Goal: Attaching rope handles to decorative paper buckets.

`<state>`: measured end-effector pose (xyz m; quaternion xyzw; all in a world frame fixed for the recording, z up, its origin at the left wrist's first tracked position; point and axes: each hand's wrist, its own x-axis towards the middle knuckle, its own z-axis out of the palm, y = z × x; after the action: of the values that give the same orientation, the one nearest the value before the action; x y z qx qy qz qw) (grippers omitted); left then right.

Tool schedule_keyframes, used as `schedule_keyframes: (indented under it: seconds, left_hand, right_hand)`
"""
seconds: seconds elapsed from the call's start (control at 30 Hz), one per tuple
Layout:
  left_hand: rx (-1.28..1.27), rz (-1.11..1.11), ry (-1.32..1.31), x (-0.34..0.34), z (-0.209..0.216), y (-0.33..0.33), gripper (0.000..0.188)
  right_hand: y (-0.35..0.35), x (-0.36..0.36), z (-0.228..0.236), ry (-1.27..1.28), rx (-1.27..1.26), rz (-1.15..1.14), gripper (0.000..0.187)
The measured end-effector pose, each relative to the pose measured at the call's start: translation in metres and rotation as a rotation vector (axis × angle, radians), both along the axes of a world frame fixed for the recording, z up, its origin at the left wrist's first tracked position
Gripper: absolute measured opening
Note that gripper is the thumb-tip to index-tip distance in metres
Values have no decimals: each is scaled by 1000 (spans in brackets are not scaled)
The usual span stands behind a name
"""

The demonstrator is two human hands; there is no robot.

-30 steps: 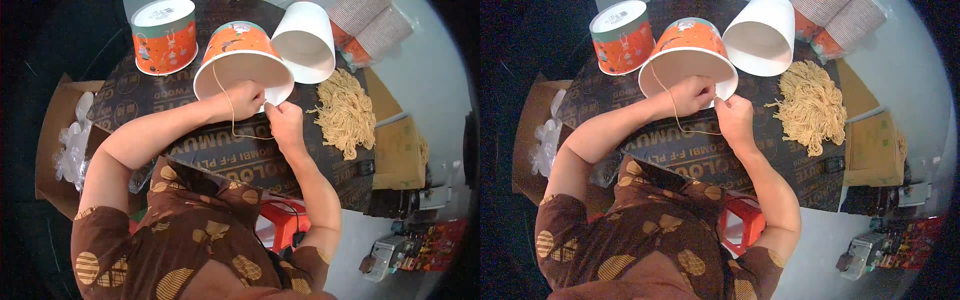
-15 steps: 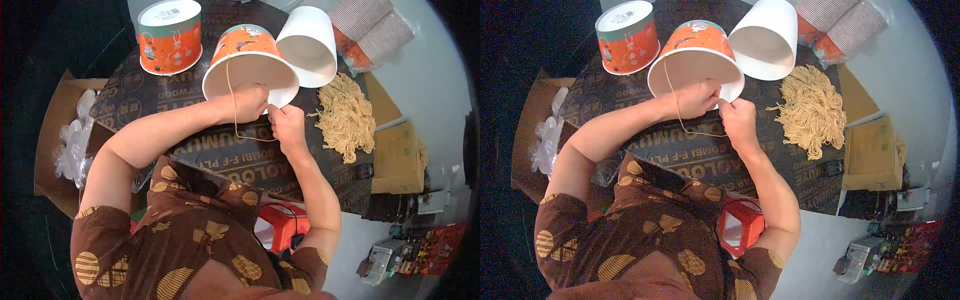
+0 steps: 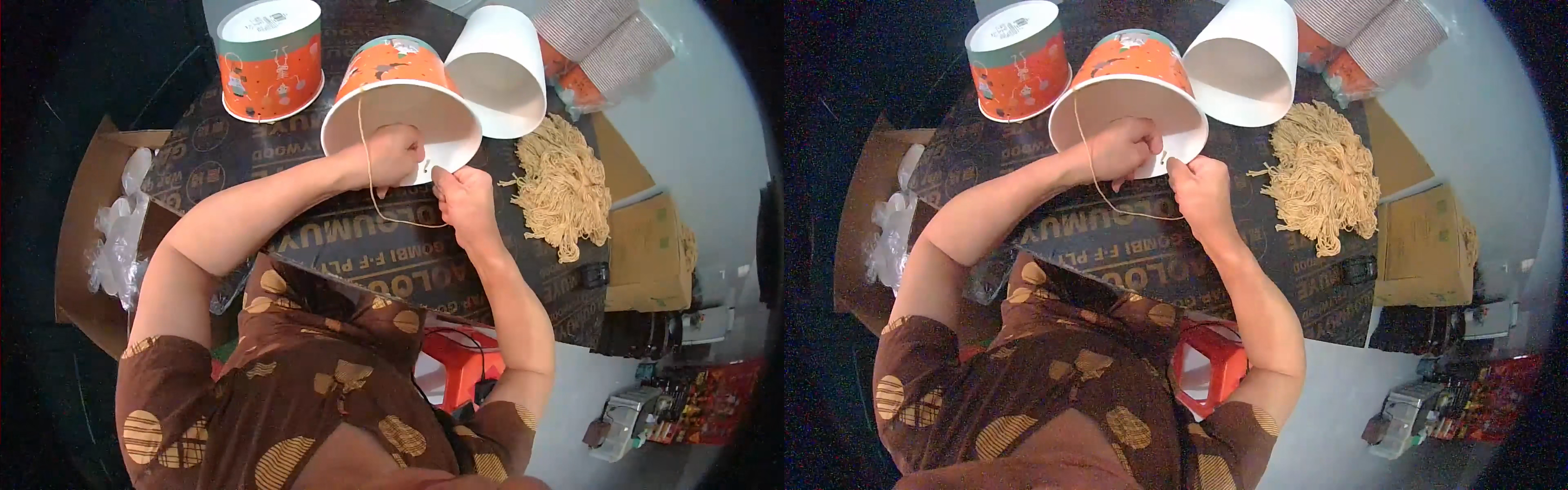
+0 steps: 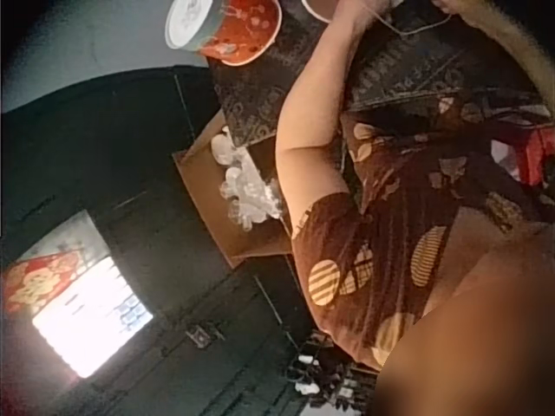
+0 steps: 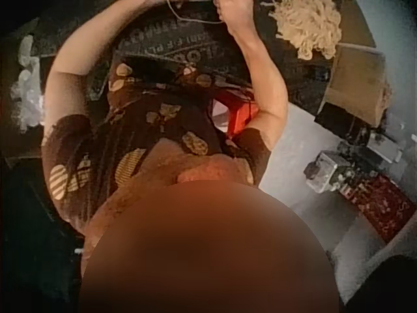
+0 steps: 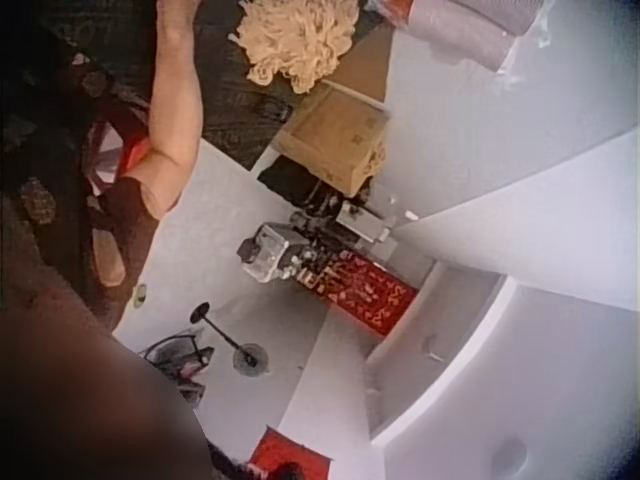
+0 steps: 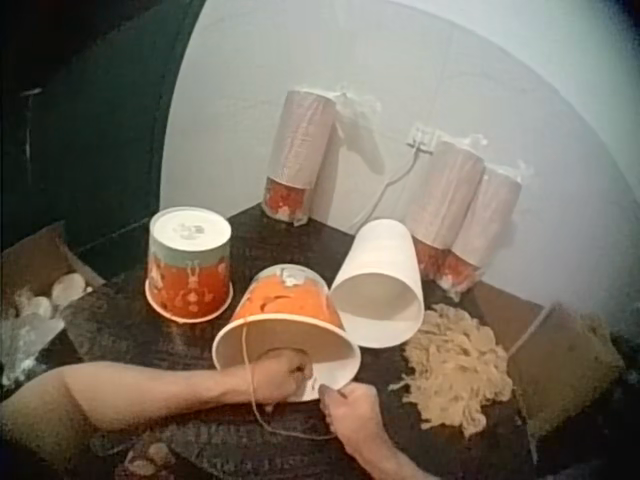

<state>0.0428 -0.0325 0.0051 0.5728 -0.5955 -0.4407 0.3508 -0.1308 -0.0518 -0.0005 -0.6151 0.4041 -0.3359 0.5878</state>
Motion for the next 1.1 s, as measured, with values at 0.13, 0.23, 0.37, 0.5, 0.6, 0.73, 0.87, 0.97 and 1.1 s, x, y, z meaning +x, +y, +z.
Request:
schedule_keyframes:
  seconds: [0.13, 0.23, 0.37, 0.5, 0.6, 0.73, 0.87, 0.97, 1.1]
  left_hand:
    - [-15, 34, 1, -3, 1, 3, 8]
    - [-15, -39, -132, -6, 0, 1, 6]
    - [-475, 3, -248, -8, -23, -6, 10]
    - [-448, -15, -239, -9, -24, -6, 14]
    - [-389, -5, -221, -4, -25, -7, 16]
    - [-374, -23, -340, 4, -15, -4, 16]
    - [-214, -130, -446, 6, -1, 1, 17]
    - [-186, -138, -396, 5, 4, 5, 17]
    - [-46, -110, -45, 1, 6, 5, 18]
  right_hand:
    - [3, 0, 4, 12, -4, -1, 34]
    - [0, -1, 0, 30, -10, -12, 33]
    - [2, 0, 2, 12, -12, 14, 31]
    - [2, 0, 4, 42, 18, -10, 30]
    - [0, -4, 10, 81, 69, 15, 29]
    - [-4, -10, 5, 213, -18, 41, 33]
    - [-4, -9, 3, 245, -173, 23, 33]
    - [-5, -9, 2, 298, -188, 0, 31]
    - [-7, -9, 1, 334, -177, -47, 29]
